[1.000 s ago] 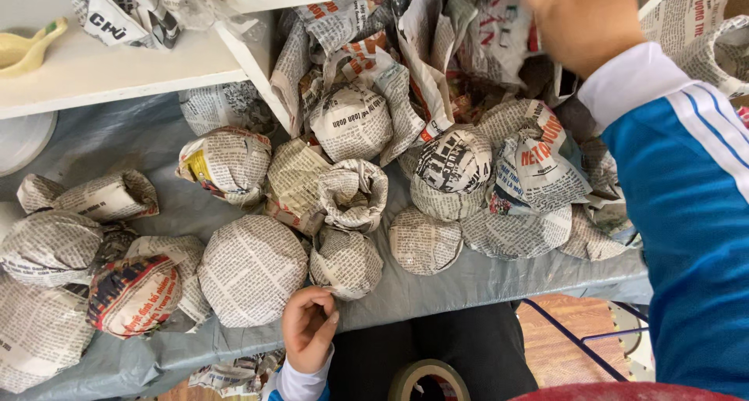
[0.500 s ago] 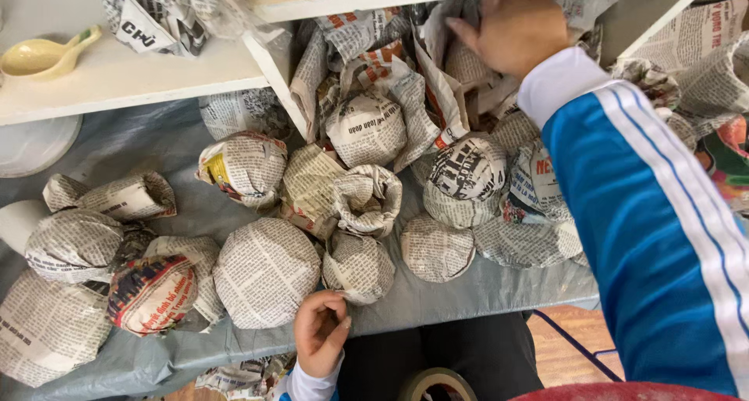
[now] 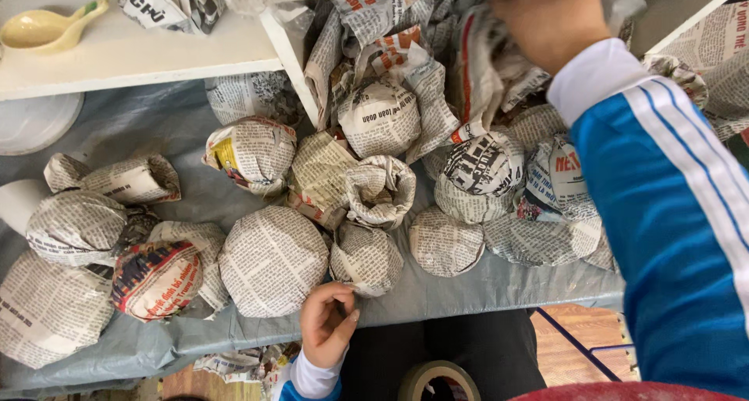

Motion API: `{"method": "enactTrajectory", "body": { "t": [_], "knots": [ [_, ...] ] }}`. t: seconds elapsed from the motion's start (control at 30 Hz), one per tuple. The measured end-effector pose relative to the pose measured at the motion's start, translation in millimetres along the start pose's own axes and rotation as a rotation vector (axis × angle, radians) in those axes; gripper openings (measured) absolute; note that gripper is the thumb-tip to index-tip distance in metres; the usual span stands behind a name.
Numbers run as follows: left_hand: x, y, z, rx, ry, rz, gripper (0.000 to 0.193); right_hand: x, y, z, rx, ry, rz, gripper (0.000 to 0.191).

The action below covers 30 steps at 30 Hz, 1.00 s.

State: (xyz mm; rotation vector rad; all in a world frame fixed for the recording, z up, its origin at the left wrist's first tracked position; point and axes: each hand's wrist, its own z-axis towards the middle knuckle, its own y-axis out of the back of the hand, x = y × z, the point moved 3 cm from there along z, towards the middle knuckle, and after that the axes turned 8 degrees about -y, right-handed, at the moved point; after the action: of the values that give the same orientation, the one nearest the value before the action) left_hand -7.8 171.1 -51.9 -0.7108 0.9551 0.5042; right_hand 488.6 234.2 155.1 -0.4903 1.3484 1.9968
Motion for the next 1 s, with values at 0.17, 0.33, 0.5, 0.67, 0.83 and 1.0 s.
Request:
{"method": "enactTrajectory", "body": {
  "t": [0.17, 0.33, 0.5, 0.67, 0.83, 1.0],
  "knots": [
    [1, -1, 2, 0.004, 0.003, -0.041, 0.048, -27, -32, -34, 0.343, -0.083, -0.076, 0.02],
    [1, -2, 2, 0.002, 0.014, -0.005, 0.047, -20, -28, -25, 0.346, 0.008, -0.258, 0.022],
    [-1, -2, 3, 0.013, 0.016, -0.015, 0.047, 9, -16, 24, 0.074, -0.07, 0.262, 0.022],
    [3, 0, -2, -0.007, 0.04, -0.005, 0.043, 29, -14, 66, 0.129, -0.245, 0.508, 0.024],
    [15, 4, 2, 0.064, -0.101, -0.053, 0.043, 51, -5, 65, 0.51, -0.194, 0.575, 0.071],
    [10, 4, -2, 0.044, -0.038, -0.017, 0.041, 60, -17, 48, 0.6, -0.131, 0.524, 0.033]
  ]
}}
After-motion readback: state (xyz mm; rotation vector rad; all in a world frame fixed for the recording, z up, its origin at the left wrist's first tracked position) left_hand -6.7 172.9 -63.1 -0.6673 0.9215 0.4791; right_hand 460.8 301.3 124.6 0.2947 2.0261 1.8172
